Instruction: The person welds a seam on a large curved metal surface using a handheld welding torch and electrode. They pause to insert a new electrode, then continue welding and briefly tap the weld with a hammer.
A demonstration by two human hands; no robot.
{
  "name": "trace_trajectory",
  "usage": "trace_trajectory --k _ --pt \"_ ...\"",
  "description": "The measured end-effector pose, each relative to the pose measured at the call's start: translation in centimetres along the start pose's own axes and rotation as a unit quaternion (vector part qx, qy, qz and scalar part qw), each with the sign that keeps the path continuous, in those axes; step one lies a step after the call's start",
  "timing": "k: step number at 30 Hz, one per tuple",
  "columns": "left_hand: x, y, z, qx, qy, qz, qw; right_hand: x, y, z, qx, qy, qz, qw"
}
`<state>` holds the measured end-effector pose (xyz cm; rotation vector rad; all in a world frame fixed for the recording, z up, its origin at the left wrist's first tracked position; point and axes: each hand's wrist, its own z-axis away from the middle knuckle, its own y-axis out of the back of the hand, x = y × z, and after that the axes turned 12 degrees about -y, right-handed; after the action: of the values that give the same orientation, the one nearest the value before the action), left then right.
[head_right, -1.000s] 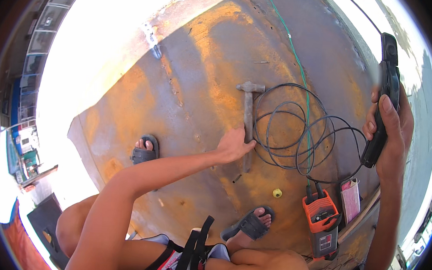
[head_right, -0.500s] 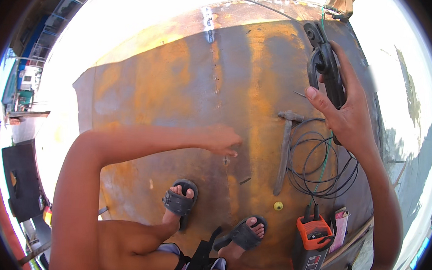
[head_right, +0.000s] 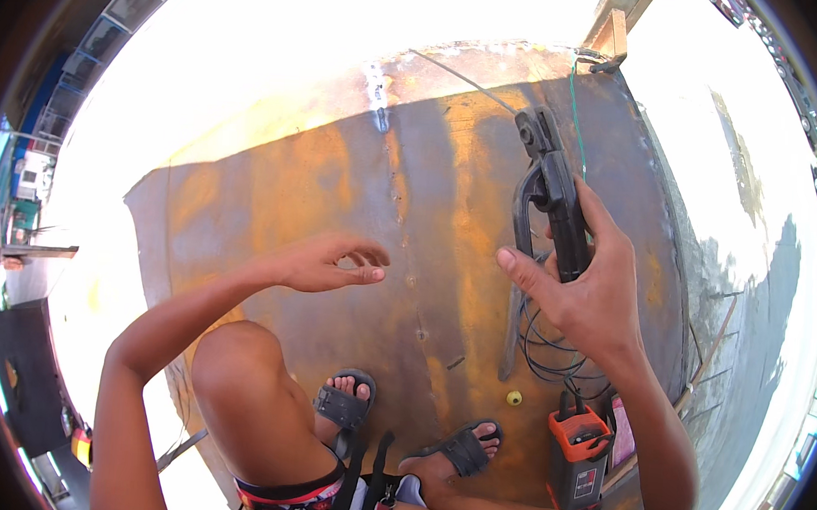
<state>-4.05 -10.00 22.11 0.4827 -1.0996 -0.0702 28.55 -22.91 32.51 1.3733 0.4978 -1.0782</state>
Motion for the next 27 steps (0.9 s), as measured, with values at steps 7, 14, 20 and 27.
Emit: trace_trajectory --k 7,14,20,27 --pt "-2.2 -0.2 -2.3 0.126 -0.015 -0.007 0.992 0.3 -7.9 -9.2 0.021 0.004 -0.034 0.999" --pt "-8.0 -1.5 -8.5 0.182 -0.050 0.047 0.981 4.2 -15.2 -2.2 -0.008 -0.140 -0.178 0.974" --pt "-13.8 -5.6 -7.9 0.069 -0.099 0.351 0.929 1.3 -21.9 -0.7 0.039 -0.054 -0.163 0.984" --pt "-11.5 -11.7 -12.2 0.009 -0.153 0.369 0.917 -2.7 -15.9 -6.0 0.005 0.013 -0.052 0.999"
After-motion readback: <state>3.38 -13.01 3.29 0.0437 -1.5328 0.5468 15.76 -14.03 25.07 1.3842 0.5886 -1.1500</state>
